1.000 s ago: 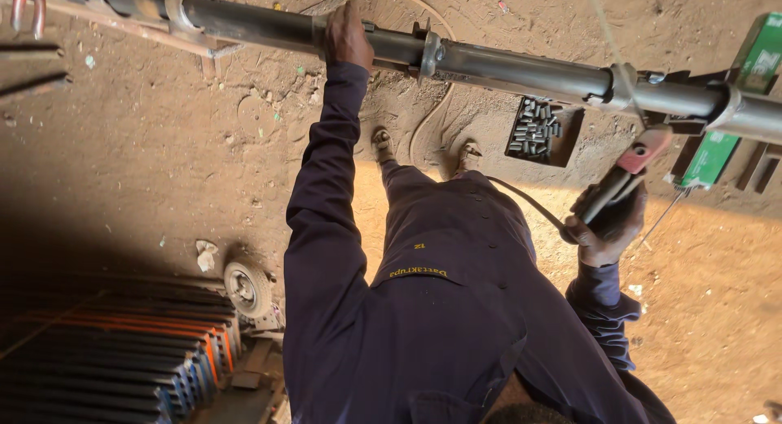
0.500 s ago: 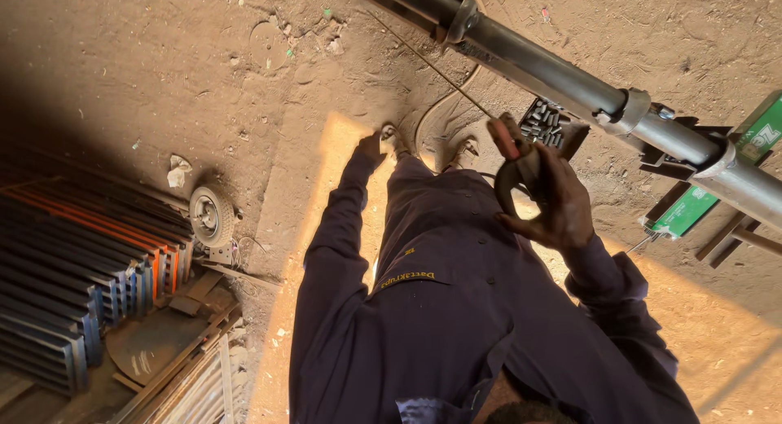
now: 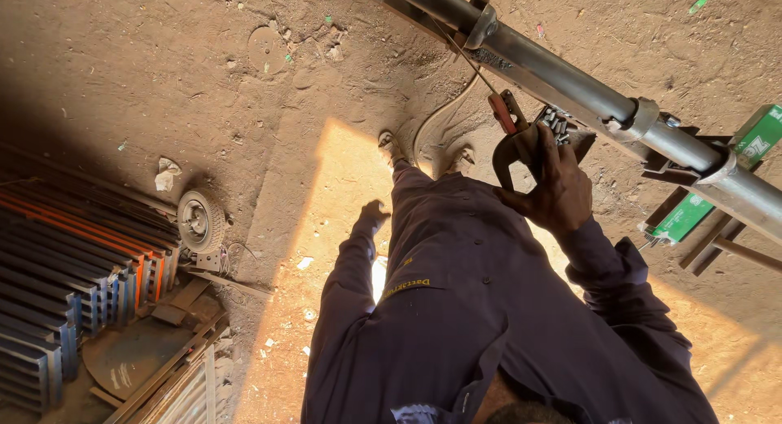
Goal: The person welds joints on a long metal pipe frame lying on the workshop floor using an arc welding electrode holder, striking arcs that produce sparks and smoke at multiple joints. Between welds they reposition along the frame, handle the welding cable, and take electrode rods from a box on the ground.
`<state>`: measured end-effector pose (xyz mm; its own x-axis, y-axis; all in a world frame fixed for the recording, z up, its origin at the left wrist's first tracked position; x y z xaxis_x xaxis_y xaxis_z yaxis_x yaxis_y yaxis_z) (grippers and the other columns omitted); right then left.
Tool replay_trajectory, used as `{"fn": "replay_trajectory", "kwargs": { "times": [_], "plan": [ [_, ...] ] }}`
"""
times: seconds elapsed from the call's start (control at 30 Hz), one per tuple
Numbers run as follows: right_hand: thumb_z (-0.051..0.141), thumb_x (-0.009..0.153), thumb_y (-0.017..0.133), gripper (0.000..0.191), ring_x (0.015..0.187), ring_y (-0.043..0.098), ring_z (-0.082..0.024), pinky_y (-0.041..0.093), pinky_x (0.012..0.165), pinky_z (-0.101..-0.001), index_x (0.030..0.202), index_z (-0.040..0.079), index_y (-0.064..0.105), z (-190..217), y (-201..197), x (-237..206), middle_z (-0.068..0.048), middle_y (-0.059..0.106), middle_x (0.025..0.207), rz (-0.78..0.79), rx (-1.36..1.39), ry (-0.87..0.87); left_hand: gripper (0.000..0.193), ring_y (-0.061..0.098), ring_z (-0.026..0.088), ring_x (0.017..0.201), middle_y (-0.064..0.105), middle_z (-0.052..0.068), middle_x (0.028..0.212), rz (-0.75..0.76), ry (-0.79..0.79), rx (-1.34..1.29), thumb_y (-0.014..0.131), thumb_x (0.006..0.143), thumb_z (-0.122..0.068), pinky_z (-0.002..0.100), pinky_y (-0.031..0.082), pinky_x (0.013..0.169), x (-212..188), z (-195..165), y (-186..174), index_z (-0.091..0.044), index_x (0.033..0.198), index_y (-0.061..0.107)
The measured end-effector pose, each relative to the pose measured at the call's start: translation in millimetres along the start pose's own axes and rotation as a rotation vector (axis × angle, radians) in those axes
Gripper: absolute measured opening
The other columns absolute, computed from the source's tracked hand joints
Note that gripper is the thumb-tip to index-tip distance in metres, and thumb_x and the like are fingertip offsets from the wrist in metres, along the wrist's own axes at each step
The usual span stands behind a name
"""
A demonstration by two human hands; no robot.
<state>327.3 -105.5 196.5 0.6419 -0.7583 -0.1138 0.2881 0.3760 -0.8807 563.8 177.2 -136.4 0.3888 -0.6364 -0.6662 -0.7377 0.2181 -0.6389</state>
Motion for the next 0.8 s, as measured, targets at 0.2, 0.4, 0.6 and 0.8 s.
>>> {"fn": "replay_trajectory", "kwargs": {
  "times": [0.2, 0.4, 0.6, 0.8],
  "plan": [
    [0.05, 0.062, 0.095, 0.125, 0.093, 0.069, -0.044, 0.058, 0.07, -0.0511, 0.159, 0.005, 0.032, -4, 11, 4, -0.026, 0.063, 0.116, -0.012, 0.043, -0.018, 0.05, 0.074, 0.035, 0.095, 0.078, 0.017, 0.093, -0.145, 0.046, -0.244, 0.083, 0.073, -0.034, 0.043, 0.058, 0.086, 28, -38, -54, -0.006, 0.112, 0.069],
    [0.05, 0.064, 0.094, 0.126, 0.093, 0.068, -0.043, 0.057, 0.071, -0.0509, 0.161, 0.004, 0.029, -7, 20, 0, -0.025, 0.064, 0.112, -0.034, 0.067, -0.036, 0.05, 0.075, 0.034, 0.097, 0.077, 0.018, 0.099, -0.132, -0.004, -0.243, 0.082, 0.074, -0.032, 0.041, 0.058, 0.09, 40, -45, -71, -0.004, 0.114, 0.069],
    [0.053, 0.062, 0.094, 0.128, 0.089, 0.068, -0.04, 0.058, 0.064, -0.049, 0.161, 0.009, 0.028, -13, 26, 1, -0.025, 0.062, 0.117, -0.001, 0.024, 0.013, 0.046, 0.068, 0.038, 0.11, 0.074, 0.021, 0.113, -0.141, -0.043, -0.1, 0.08, 0.073, -0.031, 0.042, 0.054, 0.098, 36, -24, -56, -0.006, 0.111, 0.072],
    [0.046, 0.061, 0.094, 0.125, 0.097, 0.068, -0.041, 0.058, 0.07, -0.0478, 0.16, 0.006, 0.028, 1, 4, -12, -0.024, 0.062, 0.121, -0.082, 0.104, -0.148, 0.047, 0.066, 0.039, 0.112, 0.073, 0.02, 0.114, -0.142, 0.004, -0.053, 0.082, 0.073, -0.035, 0.044, 0.053, 0.097, 20, -20, -39, -0.006, 0.108, 0.071]
  ]
}}
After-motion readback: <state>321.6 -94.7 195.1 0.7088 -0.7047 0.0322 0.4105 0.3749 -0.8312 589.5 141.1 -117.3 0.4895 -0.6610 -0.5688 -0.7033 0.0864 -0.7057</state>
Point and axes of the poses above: each hand's wrist, its own x-axis towards the middle knuckle, its own y-axis out of the palm, z = x × y, the point moved 10 cm from there along x, towards the middle knuckle
